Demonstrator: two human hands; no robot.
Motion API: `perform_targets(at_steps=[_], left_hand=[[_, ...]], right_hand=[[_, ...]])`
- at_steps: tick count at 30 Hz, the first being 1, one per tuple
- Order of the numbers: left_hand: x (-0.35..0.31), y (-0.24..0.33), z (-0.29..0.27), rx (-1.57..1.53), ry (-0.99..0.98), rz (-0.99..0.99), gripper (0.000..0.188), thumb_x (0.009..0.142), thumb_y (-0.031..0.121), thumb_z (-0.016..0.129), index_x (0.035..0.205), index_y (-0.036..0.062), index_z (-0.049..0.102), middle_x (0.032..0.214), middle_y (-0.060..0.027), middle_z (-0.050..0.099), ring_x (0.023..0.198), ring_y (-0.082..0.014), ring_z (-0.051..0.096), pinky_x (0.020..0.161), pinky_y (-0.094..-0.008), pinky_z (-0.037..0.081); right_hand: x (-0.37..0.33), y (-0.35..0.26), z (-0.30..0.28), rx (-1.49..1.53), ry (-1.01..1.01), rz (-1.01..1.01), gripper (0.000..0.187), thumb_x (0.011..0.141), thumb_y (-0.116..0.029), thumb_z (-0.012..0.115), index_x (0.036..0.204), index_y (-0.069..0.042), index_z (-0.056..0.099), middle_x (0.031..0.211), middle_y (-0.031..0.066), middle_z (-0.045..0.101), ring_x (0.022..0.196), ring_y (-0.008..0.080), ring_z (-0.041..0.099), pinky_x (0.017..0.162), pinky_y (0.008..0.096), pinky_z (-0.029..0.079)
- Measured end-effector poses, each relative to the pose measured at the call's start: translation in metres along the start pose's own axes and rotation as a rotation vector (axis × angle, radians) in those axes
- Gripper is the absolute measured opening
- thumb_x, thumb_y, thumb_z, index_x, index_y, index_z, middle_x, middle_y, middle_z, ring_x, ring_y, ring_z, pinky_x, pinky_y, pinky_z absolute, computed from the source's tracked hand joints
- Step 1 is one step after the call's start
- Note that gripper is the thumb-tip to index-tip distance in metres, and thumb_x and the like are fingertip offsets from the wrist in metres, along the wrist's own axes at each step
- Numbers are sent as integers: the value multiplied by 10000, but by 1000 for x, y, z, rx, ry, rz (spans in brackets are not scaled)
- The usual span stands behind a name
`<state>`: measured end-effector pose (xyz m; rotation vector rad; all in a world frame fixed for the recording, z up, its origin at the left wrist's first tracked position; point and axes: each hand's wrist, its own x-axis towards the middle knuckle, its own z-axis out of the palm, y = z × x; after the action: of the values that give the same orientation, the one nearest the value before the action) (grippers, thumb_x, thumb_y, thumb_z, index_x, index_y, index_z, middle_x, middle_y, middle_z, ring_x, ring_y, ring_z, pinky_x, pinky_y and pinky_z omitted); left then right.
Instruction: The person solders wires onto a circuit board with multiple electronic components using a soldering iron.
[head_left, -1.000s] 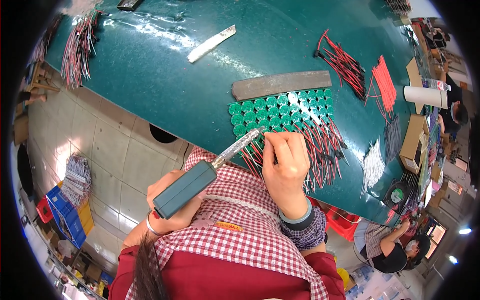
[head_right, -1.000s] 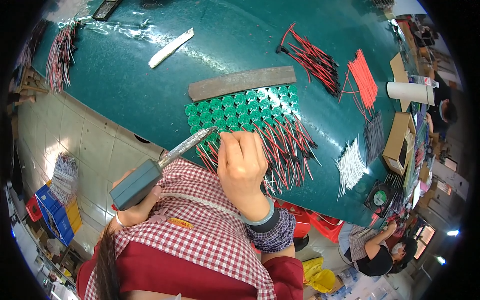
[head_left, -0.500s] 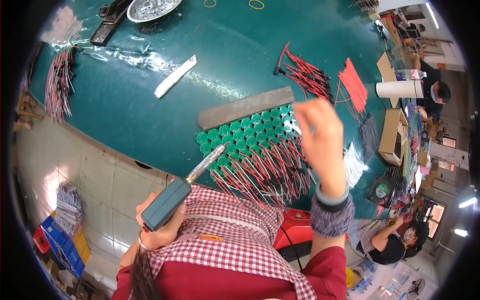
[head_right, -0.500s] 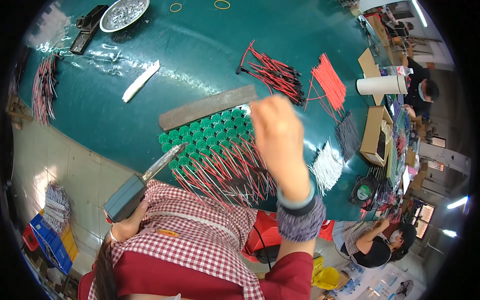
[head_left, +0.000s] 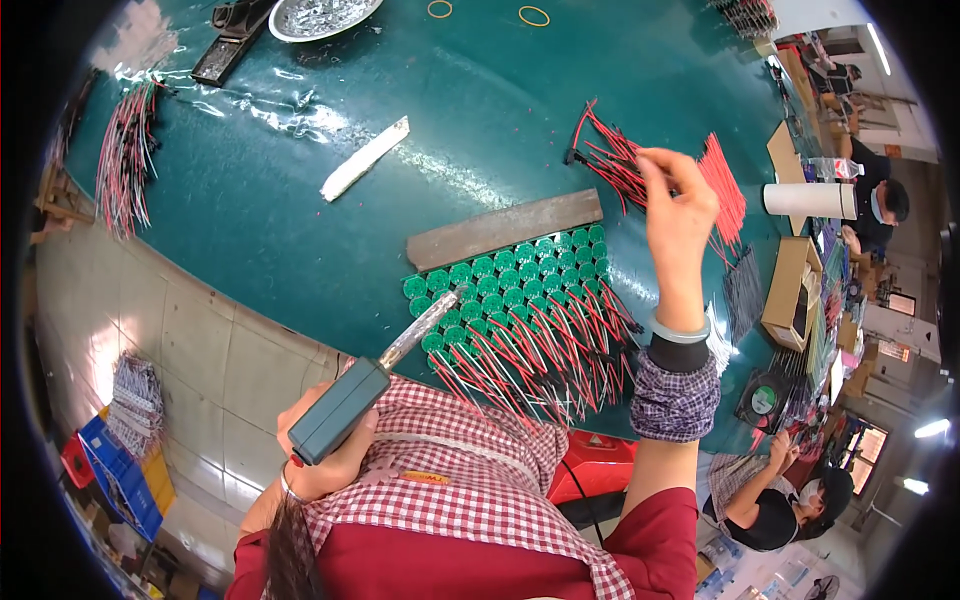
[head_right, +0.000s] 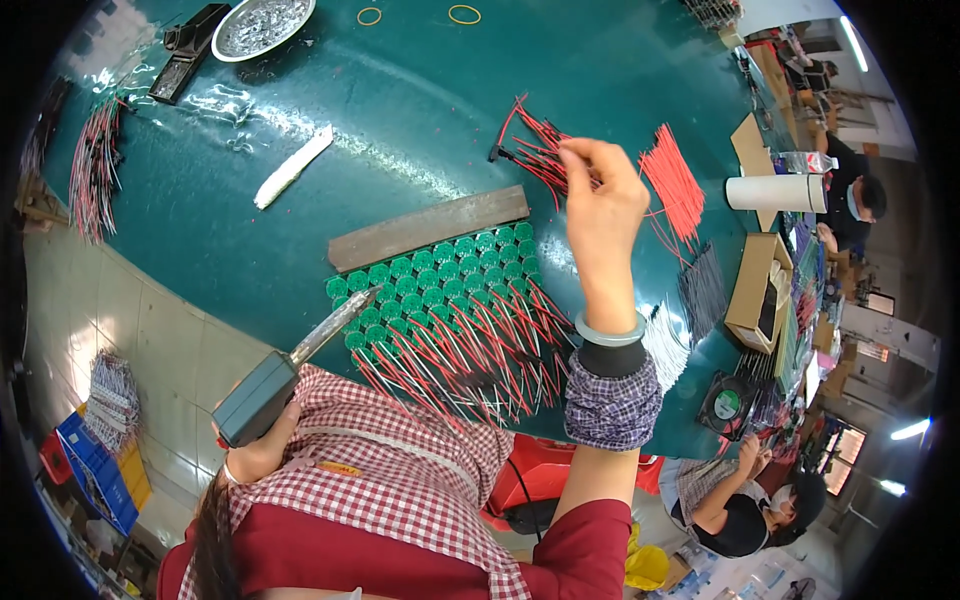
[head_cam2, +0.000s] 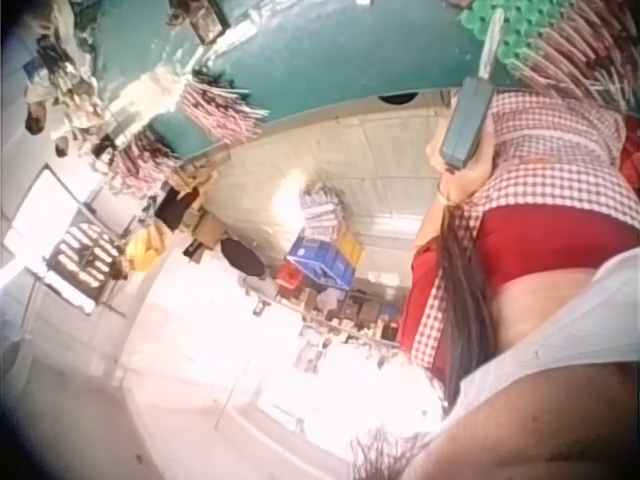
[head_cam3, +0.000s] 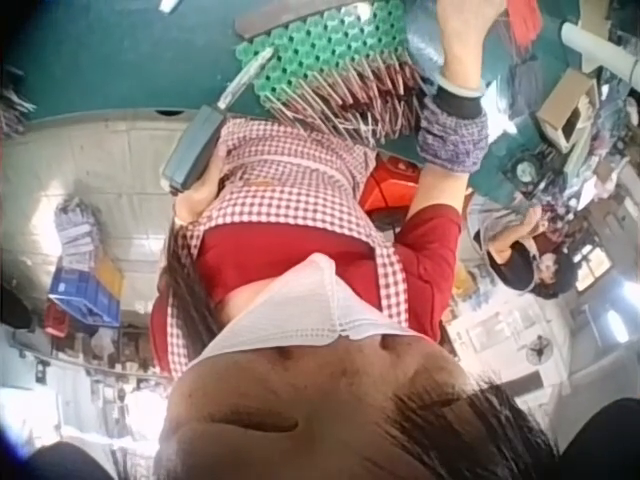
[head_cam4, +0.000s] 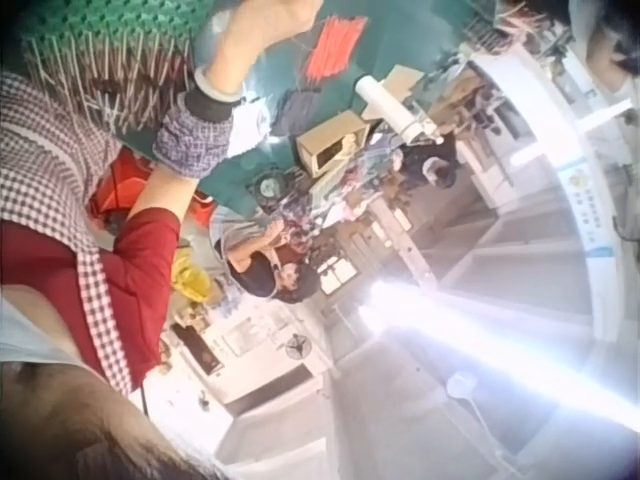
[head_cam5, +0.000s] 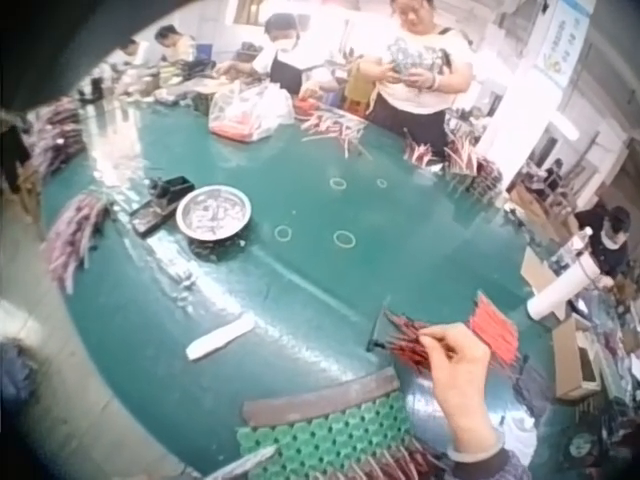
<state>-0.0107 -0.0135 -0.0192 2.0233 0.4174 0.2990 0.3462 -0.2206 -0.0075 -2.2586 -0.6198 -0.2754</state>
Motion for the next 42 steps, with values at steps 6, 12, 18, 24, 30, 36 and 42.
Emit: perform_targets(at_steps=[6, 12, 18, 24, 30, 36, 42], left_hand=[[1, 2, 2, -27, 30, 9, 253, 717, -28, 759, 963, -26, 702, 848, -118, 668, 658, -212, 663, 588, -289, 519], [-7, 0, -4, -40, 15, 27, 245, 729, -23, 763, 963, -30, 690, 854, -114, 670, 662, -197, 665, 585, -290, 520], [-24, -6, -7, -59, 51, -20, 272, 726, -8, 778, 982, -30, 690, 872, -117, 676, 684, -200, 677, 605, -283, 531], [-28, -3, -13, -15, 20, -20, 270, 728, -12, 772, 986, -25, 692, 882, -109, 684, 702, -204, 686, 623, -283, 539], [-24, 3, -17, -13, -20, -60, 224, 729, -16, 764, 939, -12, 685, 877, -104, 684, 699, -207, 688, 622, -289, 544], [-23, 0, -13, -34, 0, -12, 216, 717, -24, 764, 911, -16, 670, 855, -101, 676, 686, -207, 684, 611, -283, 538], [-23, -5, -13, -44, -17, 4, 218, 707, -35, 756, 905, -19, 665, 834, -95, 664, 662, -205, 672, 591, -284, 528]], right_hand=[[7, -47, -17, -23, 114, -390, 137, 883, 36, 660, 999, -25, 699, 905, 71, 633, 804, 192, 604, 691, 306, 479], [-61, -79, -7, -132, -225, -359, 378, 823, 134, 616, 1130, -65, 710, 865, 97, 566, 738, 211, 575, 627, 291, 458], [-147, -115, 18, 77, -335, -236, 281, 750, 119, 707, 993, -23, 710, 816, 93, 619, 735, 241, 603, 626, 335, 483], [-174, -111, 42, 30, -219, -253, 265, 730, 77, 729, 972, -21, 680, 807, 85, 598, 722, 255, 591, 617, 367, 466], [-178, -109, 46, -26, -185, -284, 237, 747, 44, 730, 967, -30, 681, 807, 81, 596, 718, 247, 587, 610, 367, 454], [-177, -111, 46, -47, -188, -282, 238, 749, 41, 726, 971, -32, 681, 811, 80, 594, 717, 247, 582, 612, 369, 454], [-177, -112, 45, -61, -200, -279, 242, 749, 40, 725, 975, -32, 680, 818, 78, 593, 723, 247, 582, 614, 366, 454]])
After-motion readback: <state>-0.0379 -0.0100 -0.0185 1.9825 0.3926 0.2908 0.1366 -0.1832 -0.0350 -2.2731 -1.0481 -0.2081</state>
